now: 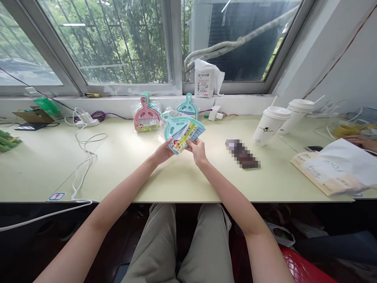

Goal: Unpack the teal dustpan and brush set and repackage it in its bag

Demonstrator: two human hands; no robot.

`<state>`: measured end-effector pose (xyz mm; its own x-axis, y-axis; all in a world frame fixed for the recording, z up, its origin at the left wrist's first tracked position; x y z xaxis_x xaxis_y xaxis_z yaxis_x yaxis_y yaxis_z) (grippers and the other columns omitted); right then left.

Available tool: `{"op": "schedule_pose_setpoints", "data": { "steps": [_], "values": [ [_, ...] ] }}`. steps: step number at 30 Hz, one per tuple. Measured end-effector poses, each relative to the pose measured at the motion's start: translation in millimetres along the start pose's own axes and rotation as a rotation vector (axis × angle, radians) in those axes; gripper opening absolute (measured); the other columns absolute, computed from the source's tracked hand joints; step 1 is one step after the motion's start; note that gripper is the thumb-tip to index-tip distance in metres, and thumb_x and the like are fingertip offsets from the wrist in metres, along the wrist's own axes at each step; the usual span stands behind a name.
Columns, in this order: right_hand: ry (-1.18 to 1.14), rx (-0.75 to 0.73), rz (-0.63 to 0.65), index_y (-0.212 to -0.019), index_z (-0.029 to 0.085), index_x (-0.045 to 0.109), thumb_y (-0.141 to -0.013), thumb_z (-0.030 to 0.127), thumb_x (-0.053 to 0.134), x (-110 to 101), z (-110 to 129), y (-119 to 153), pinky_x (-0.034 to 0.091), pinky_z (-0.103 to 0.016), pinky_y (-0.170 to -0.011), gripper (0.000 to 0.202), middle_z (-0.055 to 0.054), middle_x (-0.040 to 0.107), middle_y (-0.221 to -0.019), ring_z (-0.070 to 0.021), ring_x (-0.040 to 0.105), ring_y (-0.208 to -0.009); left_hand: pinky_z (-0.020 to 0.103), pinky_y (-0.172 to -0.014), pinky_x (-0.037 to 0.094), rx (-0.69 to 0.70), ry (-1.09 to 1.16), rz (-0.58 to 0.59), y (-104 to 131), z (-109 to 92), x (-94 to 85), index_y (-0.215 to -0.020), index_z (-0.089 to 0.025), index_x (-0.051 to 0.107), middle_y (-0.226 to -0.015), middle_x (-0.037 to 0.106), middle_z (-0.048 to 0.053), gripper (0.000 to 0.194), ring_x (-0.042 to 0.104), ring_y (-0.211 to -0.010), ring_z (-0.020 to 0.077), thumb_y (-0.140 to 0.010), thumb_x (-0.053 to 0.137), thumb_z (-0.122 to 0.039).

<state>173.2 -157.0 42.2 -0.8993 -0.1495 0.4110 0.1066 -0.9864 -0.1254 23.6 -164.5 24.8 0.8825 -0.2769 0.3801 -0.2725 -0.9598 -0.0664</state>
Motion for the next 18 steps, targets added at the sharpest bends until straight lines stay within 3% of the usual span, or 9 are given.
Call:
{"op": "schedule_pose_setpoints", "data": {
  "steps": [3,8,13,18],
  "values": [
    [-0.030,-0.031,-0.022,-0.086,0.018,0.062,-0.069,0.032,0.083,0.1,-0.8,0.8,0.061,-0.044,-0.088,0.031,-0.006,0.075,-0.092,-0.0250,0.072,-0.095,0.046,-0.097,0.052,-0.011,-0.001,0.049,0.2,1.1,10.6,-0.112,-0.019,0.066,-0.119,0.069,0.010,0.048,0.064,-0.111,0.0293,-0.087,0.055,-0.058],
    [0.037,0.032,0.081,-0.088,0.018,0.065,-0.066,0.032,0.085,0.0,2.0,-3.7,0.061,-0.047,-0.087,0.033,-0.006,0.075,-0.090,-0.0252,0.073,-0.089,0.047,-0.101,0.048,0.189,-0.132,-0.054,1.5,-23.1,3.0,-0.115,-0.021,0.065,-0.120,0.069,0.007,0.053,0.060,-0.118,0.0310,-0.089,0.046,-0.063],
    [0.049,0.026,0.104,-0.087,0.018,0.066,-0.066,0.032,0.085,0.1,6.7,-5.4,0.062,-0.046,-0.085,0.033,-0.006,0.076,-0.089,-0.0249,0.073,-0.087,0.047,-0.096,0.050,0.023,-0.109,0.044,4.9,-16.5,1.3,-0.113,-0.019,0.067,-0.121,0.068,0.011,0.048,0.062,-0.115,0.0326,-0.083,0.061,-0.056],
    [-0.056,-0.011,-0.020,-0.086,0.018,0.062,-0.068,0.033,0.083,0.7,1.2,0.1,0.062,-0.043,-0.085,0.031,-0.006,0.075,-0.088,-0.0257,0.073,-0.091,0.048,-0.099,0.048,-0.107,-0.055,0.266,7.8,10.4,28.4,-0.126,-0.026,0.061,-0.132,0.062,0.010,0.054,0.057,-0.123,0.0307,-0.080,0.067,-0.055]
  ]
}}
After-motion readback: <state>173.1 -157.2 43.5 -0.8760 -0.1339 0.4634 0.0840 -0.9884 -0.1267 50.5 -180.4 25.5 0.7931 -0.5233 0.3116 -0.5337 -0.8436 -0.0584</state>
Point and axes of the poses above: each hand's wrist, its own y-axis away from the middle knuckle, its own x-axis out of the palm, z = x × y, the point moved 6 cm from there along -y, towards the middle knuckle
